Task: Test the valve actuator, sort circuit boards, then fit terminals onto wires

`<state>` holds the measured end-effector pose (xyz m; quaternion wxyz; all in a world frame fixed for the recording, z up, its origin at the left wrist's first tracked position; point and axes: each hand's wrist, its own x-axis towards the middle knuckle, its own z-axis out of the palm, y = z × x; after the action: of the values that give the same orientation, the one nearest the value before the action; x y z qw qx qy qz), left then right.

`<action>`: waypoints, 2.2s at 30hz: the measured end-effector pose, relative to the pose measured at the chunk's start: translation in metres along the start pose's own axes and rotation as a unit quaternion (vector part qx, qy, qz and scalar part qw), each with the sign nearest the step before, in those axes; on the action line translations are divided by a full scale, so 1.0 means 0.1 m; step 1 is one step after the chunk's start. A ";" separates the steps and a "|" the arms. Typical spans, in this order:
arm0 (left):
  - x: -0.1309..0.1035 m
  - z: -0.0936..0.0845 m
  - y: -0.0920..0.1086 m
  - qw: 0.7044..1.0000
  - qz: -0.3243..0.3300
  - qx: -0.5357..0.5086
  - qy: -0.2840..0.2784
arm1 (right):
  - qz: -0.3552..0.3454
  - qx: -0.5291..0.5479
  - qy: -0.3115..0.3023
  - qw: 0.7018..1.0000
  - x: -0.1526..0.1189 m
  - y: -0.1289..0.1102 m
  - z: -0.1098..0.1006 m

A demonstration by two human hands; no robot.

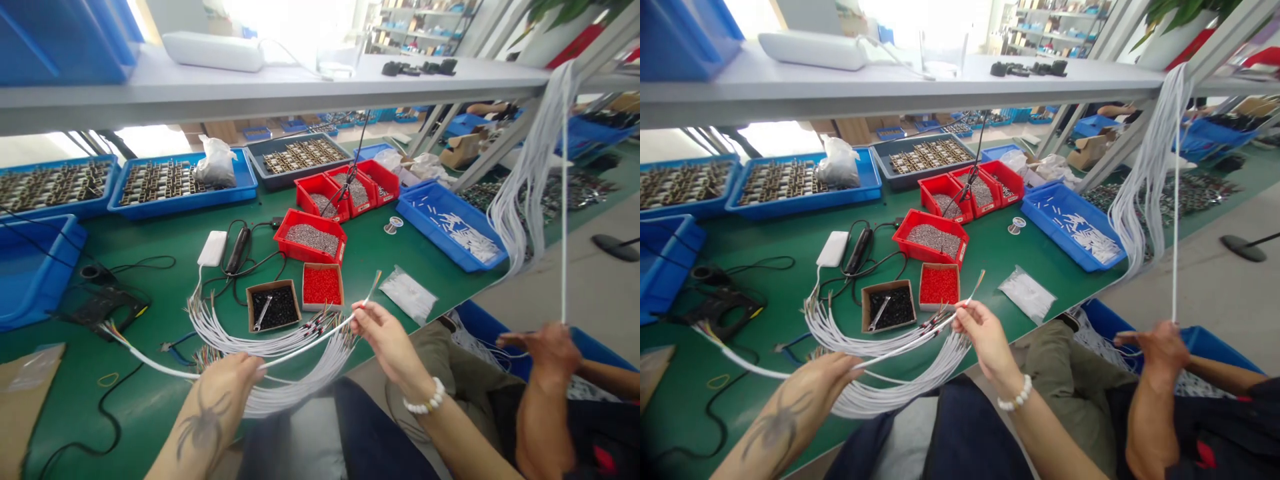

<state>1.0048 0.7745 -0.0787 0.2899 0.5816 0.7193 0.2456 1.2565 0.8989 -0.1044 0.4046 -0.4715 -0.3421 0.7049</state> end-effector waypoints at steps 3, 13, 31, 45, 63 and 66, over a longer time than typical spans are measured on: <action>0.19 0.12 -0.31 0.981 -0.032 0.186 -0.048 | 0.087 -0.034 -0.033 0.995 0.12 0.49 0.05; 0.26 1.36 -0.52 0.953 0.002 0.141 -0.269 | 0.230 -0.151 -0.031 0.961 0.31 0.94 -0.37; 1.25 0.98 -0.38 0.979 -0.117 0.149 -0.071 | 0.187 0.041 -0.022 0.981 0.09 0.96 0.00; 1.13 0.69 0.01 0.960 -0.159 -0.232 0.015 | 0.087 0.056 -0.137 0.985 -0.28 0.12 0.28; 0.37 0.21 0.96 0.762 -0.079 -0.643 -0.013 | -0.139 -0.359 -0.170 0.907 -0.75 -0.46 0.46; 0.34 0.20 0.97 0.764 -0.071 -0.641 -0.017 | -0.134 -0.362 -0.173 0.906 -0.75 -0.46 0.45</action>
<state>1.0810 0.8277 -0.0301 0.6239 0.2120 0.4286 0.6181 1.2424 0.8477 -0.0206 0.2309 -0.4065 -0.6982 0.5421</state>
